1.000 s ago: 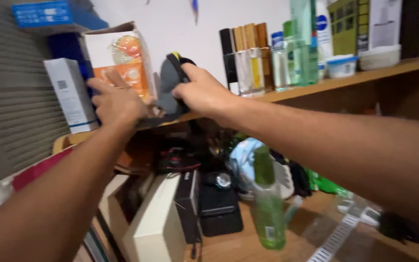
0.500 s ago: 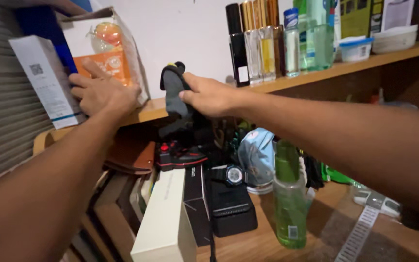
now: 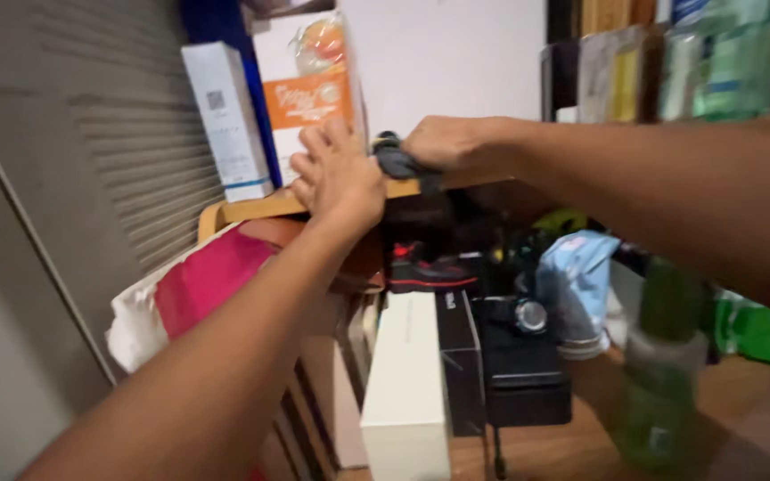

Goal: The person wipes a wooden shelf and various cosmetic bottles with a cloth. They handle multiple bottles one at a time, wiping each before placing them back on the shelf.

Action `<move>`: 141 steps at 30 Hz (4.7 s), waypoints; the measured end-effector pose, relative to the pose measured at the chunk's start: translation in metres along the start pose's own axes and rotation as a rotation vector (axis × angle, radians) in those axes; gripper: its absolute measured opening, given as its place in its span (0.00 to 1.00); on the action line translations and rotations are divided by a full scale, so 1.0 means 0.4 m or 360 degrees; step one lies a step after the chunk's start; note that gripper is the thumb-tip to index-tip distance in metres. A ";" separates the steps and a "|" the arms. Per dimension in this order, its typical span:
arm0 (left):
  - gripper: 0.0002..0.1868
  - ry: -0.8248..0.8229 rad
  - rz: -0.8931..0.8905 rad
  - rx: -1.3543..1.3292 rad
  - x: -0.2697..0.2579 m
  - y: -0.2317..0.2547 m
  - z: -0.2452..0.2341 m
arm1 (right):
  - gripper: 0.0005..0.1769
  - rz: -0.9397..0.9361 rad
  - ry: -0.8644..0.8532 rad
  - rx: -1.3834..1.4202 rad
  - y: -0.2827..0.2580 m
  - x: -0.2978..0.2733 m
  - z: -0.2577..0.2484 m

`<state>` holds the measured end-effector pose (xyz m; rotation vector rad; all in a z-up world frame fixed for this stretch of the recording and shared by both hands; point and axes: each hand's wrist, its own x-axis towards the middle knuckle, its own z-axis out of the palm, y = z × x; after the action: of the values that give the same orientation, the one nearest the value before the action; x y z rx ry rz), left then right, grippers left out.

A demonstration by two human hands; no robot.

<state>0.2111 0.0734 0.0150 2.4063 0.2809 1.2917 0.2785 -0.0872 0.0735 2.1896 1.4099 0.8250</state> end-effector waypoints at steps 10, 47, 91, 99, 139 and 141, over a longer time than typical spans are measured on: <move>0.19 -0.0394 0.0366 0.0031 -0.006 -0.043 -0.077 | 0.21 0.0745 -0.0312 0.0502 0.175 0.049 0.152; 0.21 -0.0366 0.0726 -0.0514 -0.060 0.011 -0.078 | 0.19 0.1088 -0.0230 0.0643 -0.055 -0.162 -0.123; 0.36 -0.0560 0.0656 -0.0521 -0.118 -0.019 -0.158 | 0.30 0.1048 -0.0478 0.0750 0.118 -0.022 0.101; 0.34 -0.0542 0.0645 -0.0523 -0.112 -0.017 -0.163 | 0.27 0.0844 -0.0301 0.1122 -0.002 -0.004 0.032; 0.14 -0.0798 0.0045 -0.0374 -0.234 0.181 -0.226 | 0.26 0.1130 0.0310 0.0836 -0.199 -0.291 -0.277; 0.16 -0.1195 0.0211 -0.0412 -0.310 0.221 -0.213 | 0.29 0.1207 0.0300 0.0998 -0.167 -0.321 -0.281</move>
<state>0.0708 -0.0293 0.0020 2.5021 -0.2474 0.3614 0.1178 -0.1749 0.0825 3.3061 0.9676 0.9200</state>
